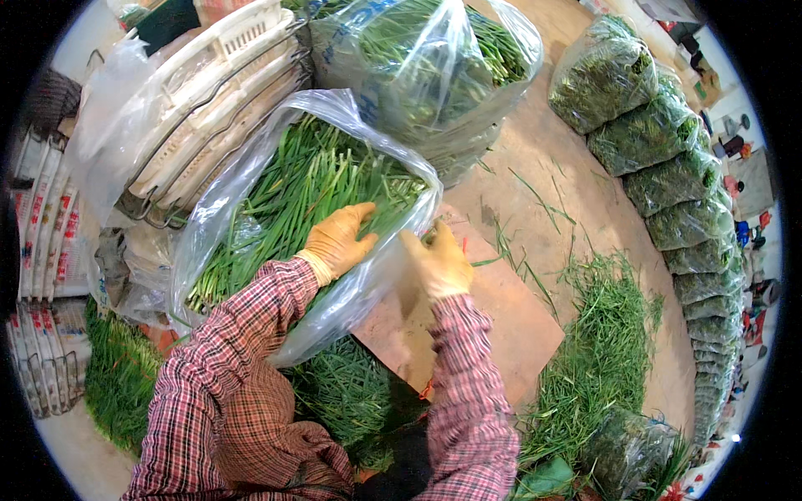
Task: The person sorts green chives by hand, aligns the stalks into a bundle, removes loose debris, and ties the bundle with a red string.
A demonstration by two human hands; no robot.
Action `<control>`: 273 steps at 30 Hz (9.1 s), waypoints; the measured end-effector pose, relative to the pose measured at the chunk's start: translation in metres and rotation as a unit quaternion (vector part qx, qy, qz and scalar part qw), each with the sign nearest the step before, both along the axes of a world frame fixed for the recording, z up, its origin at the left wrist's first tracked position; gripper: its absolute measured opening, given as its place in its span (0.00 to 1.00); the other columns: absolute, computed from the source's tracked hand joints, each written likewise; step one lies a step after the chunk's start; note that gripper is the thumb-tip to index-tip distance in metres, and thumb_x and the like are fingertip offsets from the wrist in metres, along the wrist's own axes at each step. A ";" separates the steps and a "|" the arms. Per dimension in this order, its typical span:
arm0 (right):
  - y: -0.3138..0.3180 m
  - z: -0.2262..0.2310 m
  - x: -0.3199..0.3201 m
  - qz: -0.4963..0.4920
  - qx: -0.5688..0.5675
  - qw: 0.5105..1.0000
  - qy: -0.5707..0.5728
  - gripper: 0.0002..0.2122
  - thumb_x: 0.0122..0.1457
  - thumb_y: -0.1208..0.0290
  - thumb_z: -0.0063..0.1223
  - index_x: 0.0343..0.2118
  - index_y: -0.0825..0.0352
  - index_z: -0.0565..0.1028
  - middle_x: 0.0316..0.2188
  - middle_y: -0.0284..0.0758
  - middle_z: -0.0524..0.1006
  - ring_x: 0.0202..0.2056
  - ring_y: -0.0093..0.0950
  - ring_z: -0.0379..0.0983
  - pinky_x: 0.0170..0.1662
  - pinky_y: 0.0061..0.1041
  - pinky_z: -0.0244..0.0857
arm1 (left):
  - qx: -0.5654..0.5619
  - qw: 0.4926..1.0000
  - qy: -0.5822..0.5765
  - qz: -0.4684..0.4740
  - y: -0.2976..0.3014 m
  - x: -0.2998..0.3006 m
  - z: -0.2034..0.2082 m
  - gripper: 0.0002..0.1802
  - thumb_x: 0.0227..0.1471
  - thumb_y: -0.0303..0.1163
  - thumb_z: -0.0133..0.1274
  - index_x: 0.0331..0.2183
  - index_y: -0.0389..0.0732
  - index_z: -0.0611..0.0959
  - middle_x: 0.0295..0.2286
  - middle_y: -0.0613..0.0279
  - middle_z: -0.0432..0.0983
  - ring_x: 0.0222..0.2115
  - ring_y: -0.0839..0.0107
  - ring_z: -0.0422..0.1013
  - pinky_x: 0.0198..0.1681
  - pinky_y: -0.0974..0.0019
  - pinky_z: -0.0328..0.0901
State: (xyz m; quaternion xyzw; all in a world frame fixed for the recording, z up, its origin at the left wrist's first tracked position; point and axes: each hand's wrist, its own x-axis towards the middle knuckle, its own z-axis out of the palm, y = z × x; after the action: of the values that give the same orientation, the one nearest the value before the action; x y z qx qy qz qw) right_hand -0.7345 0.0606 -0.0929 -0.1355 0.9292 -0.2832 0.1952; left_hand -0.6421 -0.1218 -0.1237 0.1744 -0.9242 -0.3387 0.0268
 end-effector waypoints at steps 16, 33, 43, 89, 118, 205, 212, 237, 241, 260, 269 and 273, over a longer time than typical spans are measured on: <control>0.052 -0.017 -0.045 -0.100 -0.222 0.953 -0.179 0.11 0.59 0.69 0.56 0.40 0.70 0.79 0.28 0.31 0.80 0.26 0.20 0.74 0.28 0.21 0.66 | -0.076 0.974 -0.134 0.168 0.052 -0.052 -0.020 0.46 0.39 0.52 0.70 0.52 0.32 0.70 0.46 0.44 0.73 0.49 0.49 0.72 0.52 0.53 0.70; 0.057 -0.021 -0.041 -0.147 -0.283 0.936 -0.146 0.11 0.59 0.66 0.60 0.39 0.70 0.81 0.26 0.30 0.79 0.23 0.19 0.74 0.27 0.18 0.66 | -0.027 0.979 -0.139 0.149 0.034 -0.062 -0.044 0.41 0.41 0.45 0.69 0.51 0.33 0.70 0.46 0.37 0.72 0.47 0.44 0.73 0.52 0.51 0.70; 0.057 -0.004 -0.048 -0.154 -0.237 0.953 -0.112 0.13 0.58 0.65 0.59 0.35 0.74 0.80 0.26 0.37 0.81 0.25 0.25 0.77 0.32 0.25 0.72 | 0.185 0.977 0.021 0.104 -0.025 -0.034 -0.050 0.37 0.45 0.39 0.66 0.54 0.34 0.73 0.46 0.47 0.79 0.47 0.54 0.76 0.54 0.61 0.67; -0.074 0.011 0.076 0.270 -0.453 0.847 -0.074 0.48 0.35 0.64 0.81 0.63 0.64 0.65 0.64 0.44 0.64 0.64 0.40 0.62 0.66 0.35 0.56 | 0.513 0.842 0.156 -0.062 -0.087 0.119 0.030 0.72 0.23 0.32 0.83 0.66 0.40 0.57 0.58 0.63 0.67 0.59 0.67 0.64 0.64 0.60 0.58; -0.117 0.230 0.102 0.315 -0.577 0.753 0.021 0.40 0.48 0.69 0.75 0.61 0.68 0.59 0.55 0.36 0.74 0.53 0.28 0.73 0.59 0.28 0.66 | 0.149 0.922 0.326 -0.144 -0.098 0.144 0.270 0.41 0.50 0.54 0.65 0.58 0.43 0.72 0.55 0.60 0.72 0.55 0.62 0.70 0.59 0.54 0.65; 0.156 0.090 0.443 0.205 -0.039 0.972 -0.108 0.23 0.61 0.55 0.52 0.48 0.71 0.77 0.35 0.49 0.82 0.37 0.41 0.82 0.36 0.35 0.75 | 0.743 0.574 -0.105 0.327 0.187 0.418 0.041 0.17 0.57 0.36 0.55 0.44 0.36 0.84 0.37 0.58 0.82 0.37 0.65 0.76 0.48 0.59 0.71; 0.146 0.010 0.443 -0.086 -0.338 0.707 -0.615 0.31 0.62 0.41 0.53 0.54 0.66 0.73 0.38 0.34 0.79 0.37 0.29 0.77 0.41 0.30 0.72 | 0.761 0.558 -0.164 0.288 0.149 0.421 0.064 0.17 0.58 0.32 0.52 0.46 0.31 0.77 0.24 0.70 0.70 0.19 0.79 0.63 0.22 0.74 0.58; 0.088 0.038 0.384 -0.067 -0.335 0.873 -0.349 0.26 0.64 0.46 0.52 0.43 0.71 0.81 0.47 0.45 0.79 0.48 0.33 0.74 0.54 0.31 0.65 | 0.883 0.430 -0.178 0.053 0.127 0.681 0.056 0.31 0.60 0.32 0.53 0.60 0.30 0.66 0.25 0.60 0.74 0.14 0.81 0.63 0.13 0.76 0.55; 0.106 0.015 0.327 -0.252 -0.394 0.849 -0.247 0.24 0.61 0.41 0.55 0.26 0.62 0.77 0.24 0.34 0.78 0.26 0.25 0.75 0.31 0.25 0.68 | 0.885 0.430 -0.170 0.053 0.128 0.671 0.070 0.32 0.59 0.32 0.54 0.60 0.30 0.66 0.25 0.60 0.74 0.14 0.80 0.63 0.13 0.75 0.55; 0.076 0.032 0.430 0.299 -0.141 0.943 0.047 0.17 0.56 0.53 0.61 0.44 0.57 0.76 0.30 0.39 0.81 0.30 0.39 0.80 0.33 0.36 0.73 | 0.853 0.494 -0.147 0.080 0.135 0.641 0.109 0.37 0.55 0.33 0.58 0.62 0.30 0.65 0.25 0.60 0.74 0.13 0.79 0.63 0.14 0.72 0.56; 0.099 0.093 0.372 0.349 -0.129 0.890 0.262 0.18 0.53 0.62 0.64 0.45 0.63 0.77 0.42 0.44 0.80 0.40 0.41 0.80 0.42 0.39 0.74 | 0.775 0.569 -0.220 0.163 0.136 0.637 0.130 0.34 0.49 0.29 0.58 0.58 0.35 0.72 0.24 0.62 0.73 0.15 0.83 0.62 0.17 0.78 0.56; 0.054 0.143 0.421 0.524 -0.207 0.785 0.259 0.24 0.50 0.61 0.65 0.51 0.60 0.76 0.47 0.40 0.79 0.50 0.41 0.76 0.55 0.37 0.67 | 0.690 0.663 -0.260 0.134 0.131 0.617 0.146 0.21 0.49 0.29 0.58 0.46 0.36 0.79 0.22 0.64 0.73 0.17 0.83 0.64 0.19 0.77 0.58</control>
State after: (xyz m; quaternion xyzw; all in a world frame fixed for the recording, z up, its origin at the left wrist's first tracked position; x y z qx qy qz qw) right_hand -0.3131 0.1148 0.0505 -0.7069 0.6501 -0.2767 0.0328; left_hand -0.0249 0.0090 0.0222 0.3461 -0.3622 -0.8129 -0.2970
